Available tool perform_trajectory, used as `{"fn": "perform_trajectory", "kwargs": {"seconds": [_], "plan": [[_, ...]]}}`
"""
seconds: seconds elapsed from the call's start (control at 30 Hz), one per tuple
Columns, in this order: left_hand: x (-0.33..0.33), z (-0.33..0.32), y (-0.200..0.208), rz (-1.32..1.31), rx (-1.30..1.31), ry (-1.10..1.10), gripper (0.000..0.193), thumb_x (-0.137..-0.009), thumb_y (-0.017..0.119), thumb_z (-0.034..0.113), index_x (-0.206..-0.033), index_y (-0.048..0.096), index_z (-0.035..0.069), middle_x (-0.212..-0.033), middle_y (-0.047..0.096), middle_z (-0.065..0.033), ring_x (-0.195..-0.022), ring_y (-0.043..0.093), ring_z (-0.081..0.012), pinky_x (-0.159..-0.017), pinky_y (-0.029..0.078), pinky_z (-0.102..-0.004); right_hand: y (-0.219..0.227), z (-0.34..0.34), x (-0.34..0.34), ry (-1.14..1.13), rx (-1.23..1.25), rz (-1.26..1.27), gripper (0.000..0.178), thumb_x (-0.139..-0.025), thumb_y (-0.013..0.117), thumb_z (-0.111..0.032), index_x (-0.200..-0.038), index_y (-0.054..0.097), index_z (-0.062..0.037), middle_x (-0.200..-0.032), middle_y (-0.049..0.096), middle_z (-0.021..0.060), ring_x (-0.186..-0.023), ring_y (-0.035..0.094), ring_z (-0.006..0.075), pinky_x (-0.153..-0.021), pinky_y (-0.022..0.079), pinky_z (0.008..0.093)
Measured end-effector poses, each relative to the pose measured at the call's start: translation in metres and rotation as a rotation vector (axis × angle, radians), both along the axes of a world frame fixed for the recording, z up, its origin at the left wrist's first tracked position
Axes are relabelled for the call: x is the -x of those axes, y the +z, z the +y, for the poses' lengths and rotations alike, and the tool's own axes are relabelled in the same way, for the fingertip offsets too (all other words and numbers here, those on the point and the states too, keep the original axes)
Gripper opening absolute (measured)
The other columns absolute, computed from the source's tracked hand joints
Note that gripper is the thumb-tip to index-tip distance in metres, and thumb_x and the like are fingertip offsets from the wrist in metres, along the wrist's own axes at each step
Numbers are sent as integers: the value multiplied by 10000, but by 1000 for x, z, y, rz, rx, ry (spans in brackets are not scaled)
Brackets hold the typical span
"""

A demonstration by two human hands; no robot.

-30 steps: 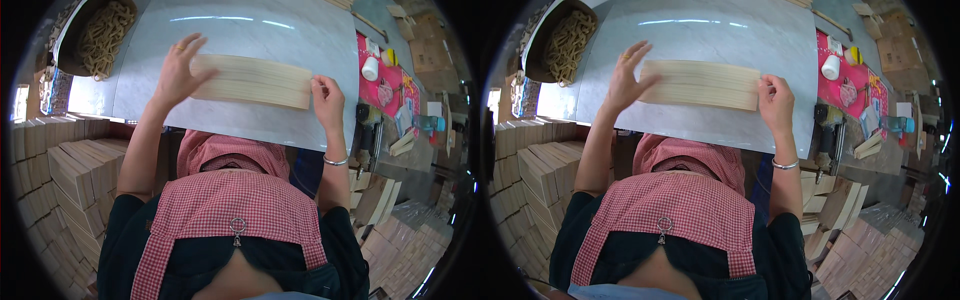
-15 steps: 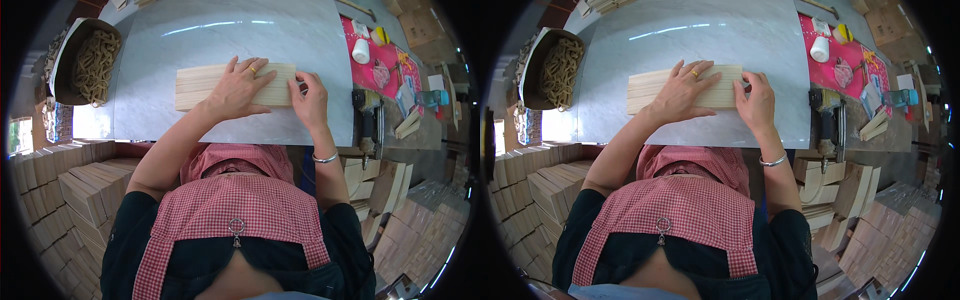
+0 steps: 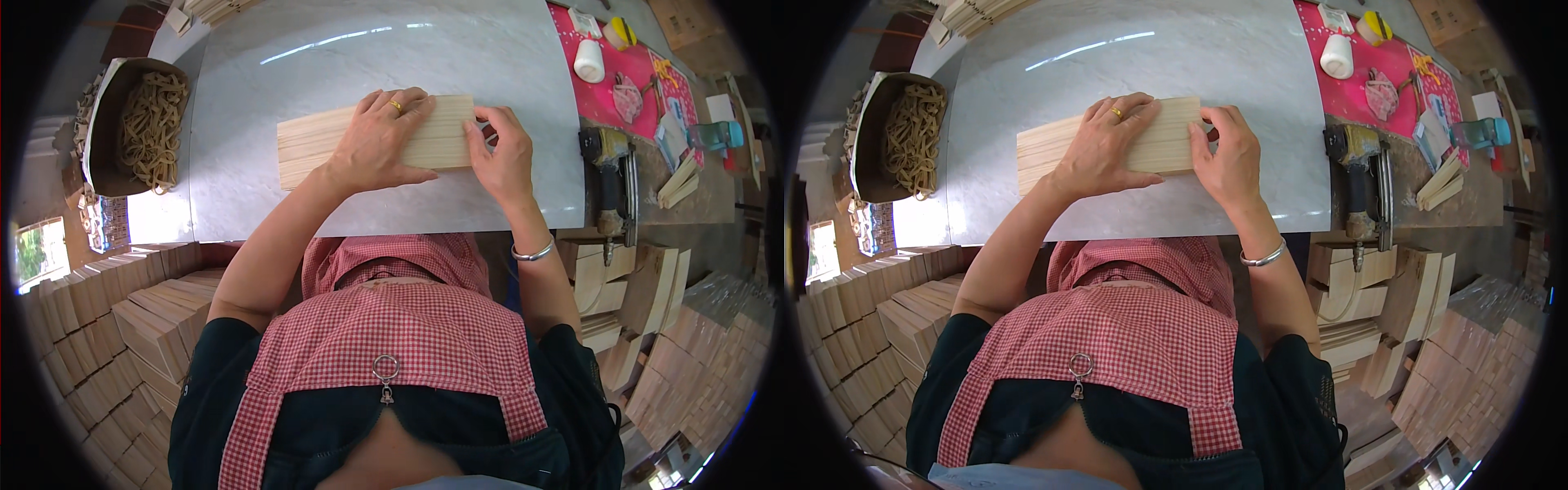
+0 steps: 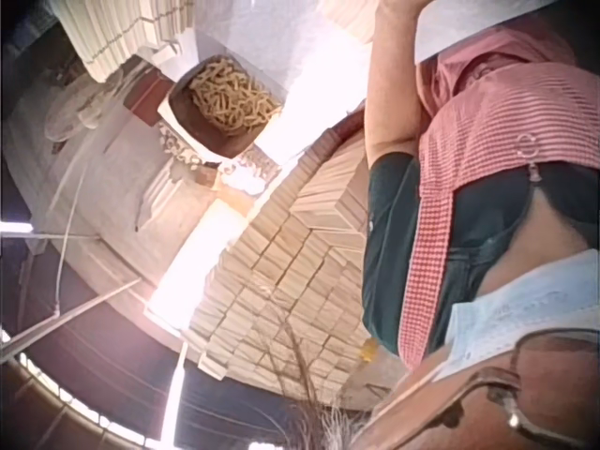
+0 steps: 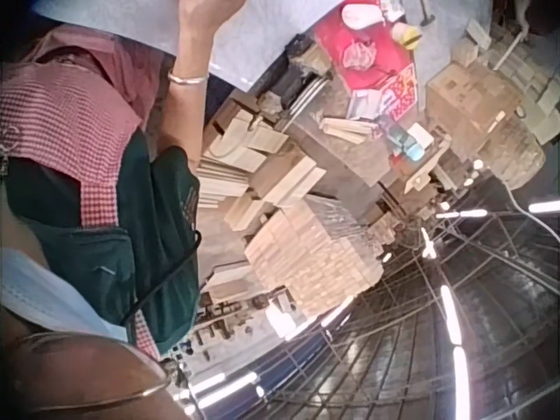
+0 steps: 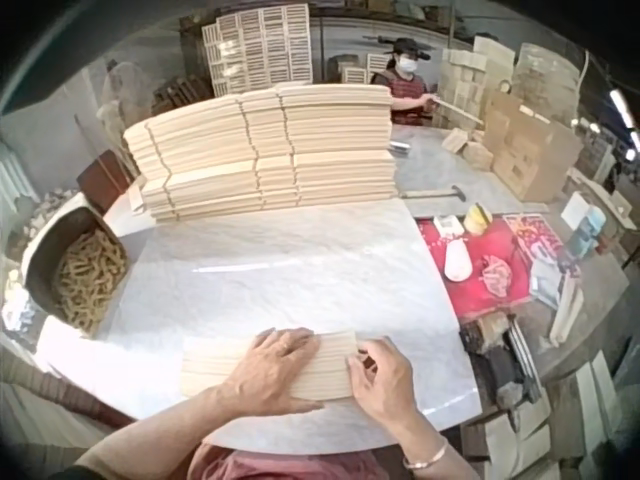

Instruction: The user is assembling wooden boxes by applying glue to the edges and using a nail gun to join the panels together.

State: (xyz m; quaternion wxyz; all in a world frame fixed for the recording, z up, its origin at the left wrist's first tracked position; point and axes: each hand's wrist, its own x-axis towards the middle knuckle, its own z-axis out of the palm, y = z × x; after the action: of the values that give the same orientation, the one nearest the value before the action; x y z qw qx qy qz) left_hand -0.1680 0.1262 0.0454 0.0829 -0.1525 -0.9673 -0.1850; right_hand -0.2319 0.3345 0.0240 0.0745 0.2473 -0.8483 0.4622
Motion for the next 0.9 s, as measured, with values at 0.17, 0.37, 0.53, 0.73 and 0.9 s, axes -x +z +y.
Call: {"fn": "perform_trajectory", "kwargs": {"seconds": [0.17, 0.37, 0.53, 0.73, 0.9], "plan": [[1, 2, 0, -56, -40, 36, 852, -666, 830, 433, -1387, 535, 89, -1389, 526, -107, -1276, 500, -307, -1120, 348, -460, -11, 14, 0, 41, 155, -40, 145, -852, 685, -2, -994, 667, -25, -901, 645, 68, -676, 594, 186, -606, 478, 299], [7, 5, -2, 9, 3, 61, 844, -646, 844, 416, -1357, 529, 89, -1383, 529, -108, -1251, 510, -308, -1097, 357, -456, 2, 45, -23, 15, 42, -39, 133, -840, 682, 24, -963, 675, -27, -865, 639, 49, -669, 573, 171, -598, 461, 285], [16, 5, 0, -2, 8, 89, 829, -638, 864, 404, -1329, 530, 91, -1385, 532, -117, -1246, 513, -317, -1102, 357, -461, 0, 39, -27, 6, -47, -9, 155, -819, 696, 59, -959, 685, -6, -849, 641, 37, -654, 543, 155, -584, 445, 273], [20, 7, 1, -22, -47, 69, 814, -607, 909, 323, -1299, 548, 90, -1388, 544, -120, -1269, 508, -325, -1102, 376, -460, -5, 35, -17, 13, -76, 100, 108, -801, 719, 31, -869, 658, -27, -784, 594, 24, -630, 527, 179, -581, 440, 301], [22, 6, -1, -47, -106, 63, 819, -583, 923, 300, -1279, 551, 79, -1376, 557, -130, -1261, 514, -329, -1086, 404, -454, -6, 38, -9, 68, -104, 170, 103, -790, 735, 16, -829, 649, -27, -767, 585, 25, -616, 525, 198, -583, 443, 315]]}}
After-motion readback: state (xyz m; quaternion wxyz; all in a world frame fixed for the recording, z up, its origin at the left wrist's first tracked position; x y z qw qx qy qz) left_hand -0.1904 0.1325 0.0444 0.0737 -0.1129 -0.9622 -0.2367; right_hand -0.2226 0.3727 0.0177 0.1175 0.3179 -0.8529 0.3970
